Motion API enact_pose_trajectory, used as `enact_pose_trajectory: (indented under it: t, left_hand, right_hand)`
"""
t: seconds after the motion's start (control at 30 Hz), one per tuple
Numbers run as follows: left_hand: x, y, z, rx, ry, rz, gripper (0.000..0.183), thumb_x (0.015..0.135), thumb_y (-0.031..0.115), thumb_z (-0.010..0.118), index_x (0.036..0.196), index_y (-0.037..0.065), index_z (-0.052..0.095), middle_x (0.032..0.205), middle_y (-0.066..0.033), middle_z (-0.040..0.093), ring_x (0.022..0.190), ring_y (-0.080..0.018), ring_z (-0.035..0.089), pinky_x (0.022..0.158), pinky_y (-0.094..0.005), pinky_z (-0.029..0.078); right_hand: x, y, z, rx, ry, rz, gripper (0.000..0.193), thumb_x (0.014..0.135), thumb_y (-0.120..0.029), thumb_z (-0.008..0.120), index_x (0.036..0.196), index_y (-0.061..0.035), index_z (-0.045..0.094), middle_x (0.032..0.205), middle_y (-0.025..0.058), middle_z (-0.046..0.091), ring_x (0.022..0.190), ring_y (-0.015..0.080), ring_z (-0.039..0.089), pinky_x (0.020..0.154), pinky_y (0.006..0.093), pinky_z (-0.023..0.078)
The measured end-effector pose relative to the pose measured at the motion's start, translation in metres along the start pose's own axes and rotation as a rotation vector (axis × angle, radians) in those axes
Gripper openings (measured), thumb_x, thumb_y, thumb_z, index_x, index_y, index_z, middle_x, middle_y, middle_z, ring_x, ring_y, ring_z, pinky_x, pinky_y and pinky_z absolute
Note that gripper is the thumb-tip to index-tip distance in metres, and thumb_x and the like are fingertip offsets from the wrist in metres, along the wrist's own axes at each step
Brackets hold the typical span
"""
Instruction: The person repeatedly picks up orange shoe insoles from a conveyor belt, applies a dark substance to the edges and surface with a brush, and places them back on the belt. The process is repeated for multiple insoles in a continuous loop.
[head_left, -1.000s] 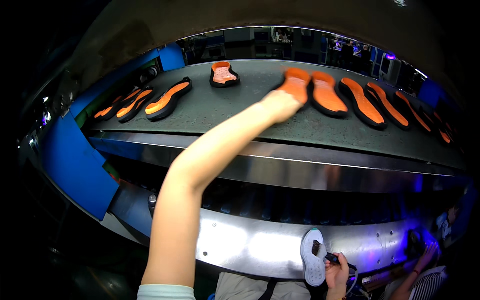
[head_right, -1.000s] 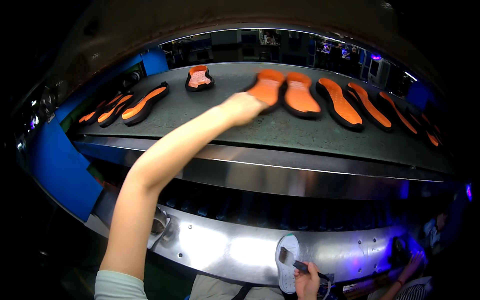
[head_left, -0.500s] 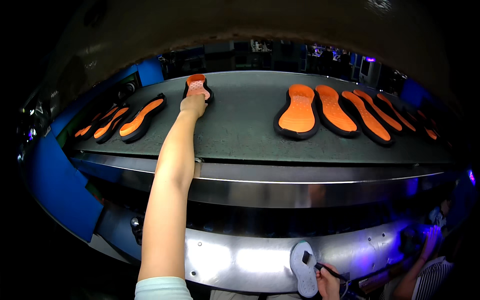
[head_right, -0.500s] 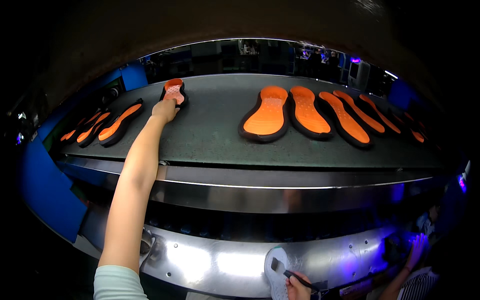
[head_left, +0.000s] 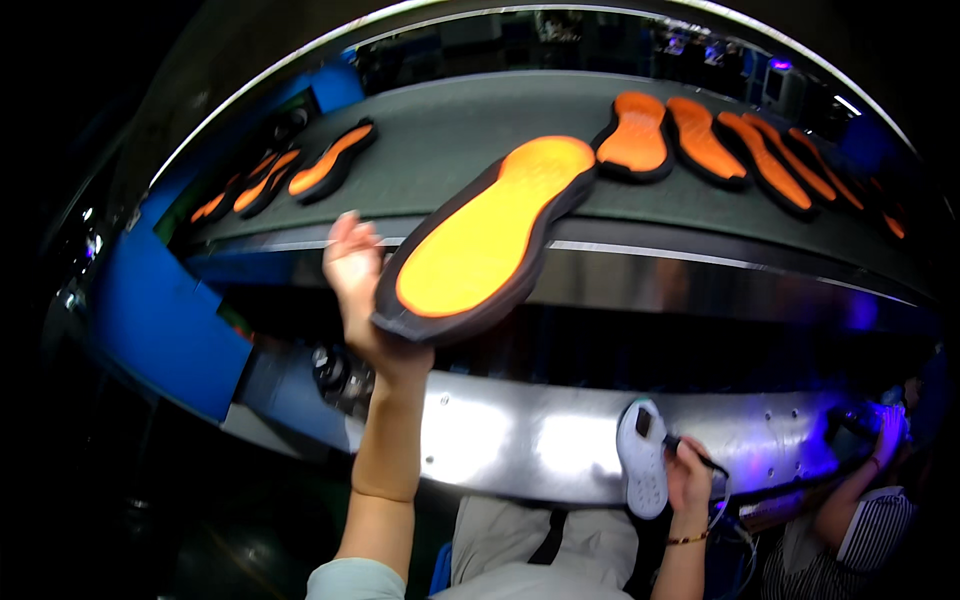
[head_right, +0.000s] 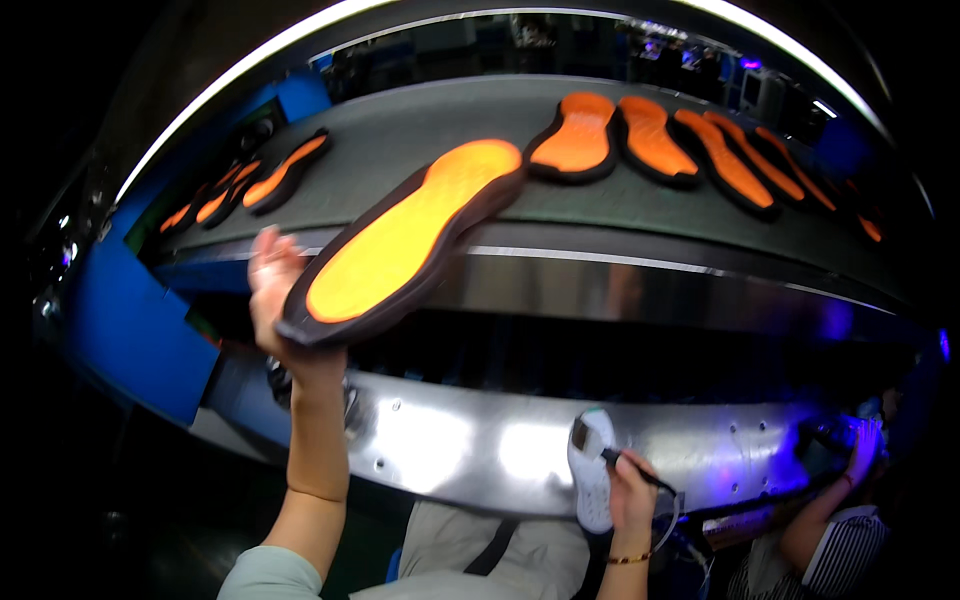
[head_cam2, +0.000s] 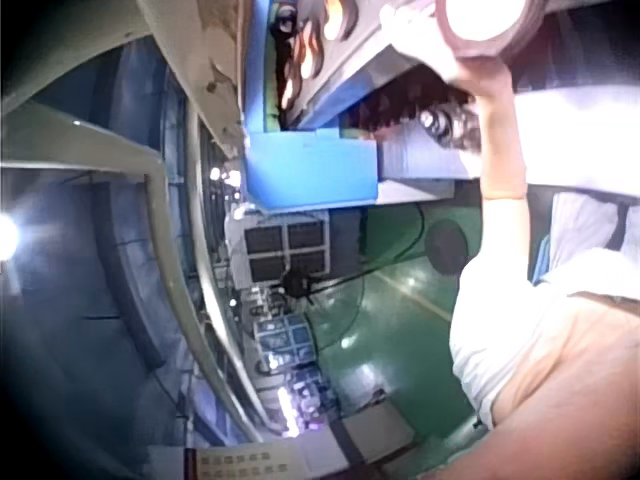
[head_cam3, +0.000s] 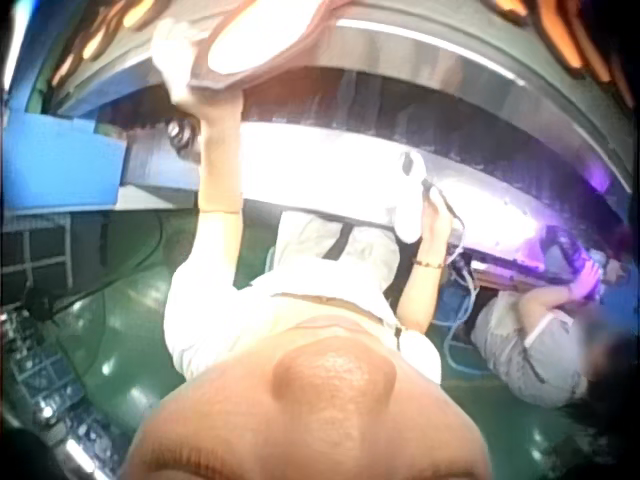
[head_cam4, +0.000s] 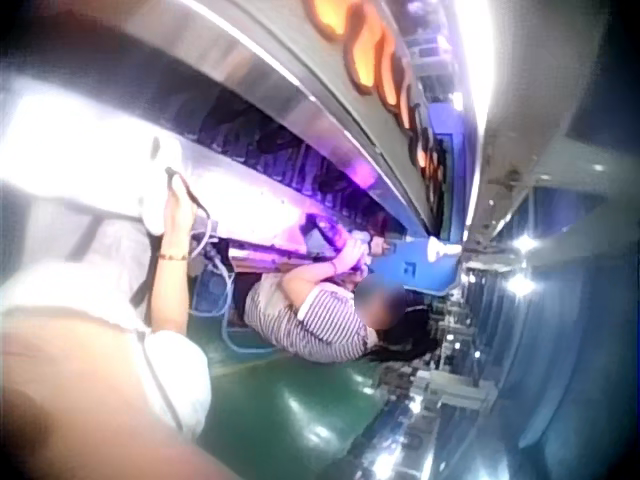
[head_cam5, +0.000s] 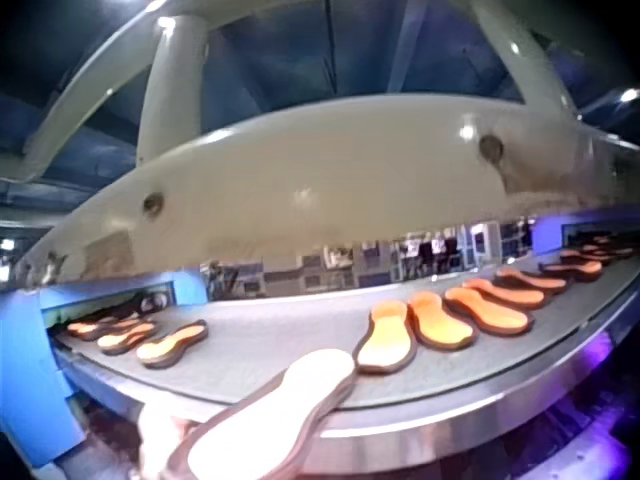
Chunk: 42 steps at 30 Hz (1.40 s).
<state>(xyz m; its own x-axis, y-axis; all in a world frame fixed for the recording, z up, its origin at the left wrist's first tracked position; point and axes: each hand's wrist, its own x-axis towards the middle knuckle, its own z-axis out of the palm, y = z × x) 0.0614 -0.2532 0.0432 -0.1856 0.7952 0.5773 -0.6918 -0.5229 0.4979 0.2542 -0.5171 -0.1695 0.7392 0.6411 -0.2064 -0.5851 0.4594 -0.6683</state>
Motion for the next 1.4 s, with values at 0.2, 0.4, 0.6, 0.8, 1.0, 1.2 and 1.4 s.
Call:
enact_pose_trajectory:
  t: [0.2,0.4,0.6,0.8,1.0,1.2,1.4]
  left_hand:
    - [-0.061,0.029,-0.077,0.055,-0.456,-0.735,0.062,0.073,0.011,0.057,0.126,-0.006,0.029,0.124,-0.0203,0.043,0.113,-0.0279,0.046,0.093,-0.0362,0.039]
    - [-0.191,-0.009,-0.105,-0.771,-0.348,-1.422,0.096,0.067,0.078,0.031,0.134,0.010,0.023,0.130,-0.0122,0.038,0.119,-0.0286,0.039,0.100,-0.0427,0.031]
    - [-0.234,-0.057,-0.102,-0.541,-0.297,-1.400,0.079,0.078,0.070,0.020,0.127,0.011,0.036,0.116,-0.0090,0.051,0.103,-0.0200,0.054,0.085,-0.0346,0.047]
    - [-0.244,-0.038,-0.079,-0.511,-0.231,-1.418,0.079,0.080,0.069,0.013,0.125,0.009,0.037,0.113,-0.0094,0.052,0.099,-0.0202,0.055,0.083,-0.0319,0.047]
    - [-0.250,-0.036,-0.070,-0.247,-0.139,-1.344,0.078,0.081,0.067,0.013,0.126,0.008,0.034,0.117,-0.0092,0.048,0.106,-0.0192,0.049,0.090,-0.0327,0.042]
    - [-0.213,-0.045,-0.102,-0.249,-0.051,-1.271,0.082,0.077,0.073,0.015,0.121,0.009,0.041,0.114,-0.0085,0.052,0.103,-0.0220,0.050,0.090,-0.0364,0.041]
    - [-0.209,-0.020,-0.090,-0.379,-0.107,-1.265,0.079,0.079,0.069,0.012,0.125,0.009,0.037,0.118,-0.0093,0.048,0.105,-0.0203,0.050,0.089,-0.0339,0.042]
  right_hand:
    - [-0.011,-0.020,0.013,-0.061,-0.152,-0.006,0.018,0.076,0.002,0.055,0.093,0.0035,0.055,0.096,0.0170,0.059,0.093,0.0247,0.055,0.089,0.0334,0.041]
    - [-0.027,-0.033,0.015,0.034,-0.380,-0.046,0.023,0.078,-0.003,0.053,0.101,-0.0006,0.053,0.099,0.0151,0.058,0.094,0.0237,0.055,0.087,0.0343,0.043]
    - [-0.021,-0.012,0.042,-0.398,-0.389,0.047,0.018,0.072,0.004,0.055,0.089,0.0035,0.059,0.088,0.0149,0.062,0.082,0.0203,0.060,0.080,0.0296,0.046]
    - [0.006,-0.004,0.070,-0.519,-0.422,-0.060,0.015,0.071,-0.001,0.066,0.085,0.0019,0.064,0.079,0.0072,0.063,0.073,0.0114,0.059,0.068,0.0206,0.047]
    - [0.004,0.005,0.099,-0.810,-0.486,-0.223,0.013,0.072,-0.003,0.065,0.085,0.0003,0.064,0.077,0.0064,0.064,0.071,0.0100,0.059,0.066,0.0196,0.047]
    - [-0.052,0.012,0.073,-1.113,-0.841,-0.384,0.010,0.067,-0.010,0.063,0.074,-0.0029,0.064,0.069,0.0115,0.062,0.064,0.0246,0.060,0.060,0.0294,0.046]
    - [-0.042,-0.031,0.084,-0.895,-0.903,-0.163,0.010,0.071,-0.004,0.065,0.080,-0.0012,0.065,0.074,0.0077,0.065,0.068,0.0120,0.061,0.064,0.0235,0.049]
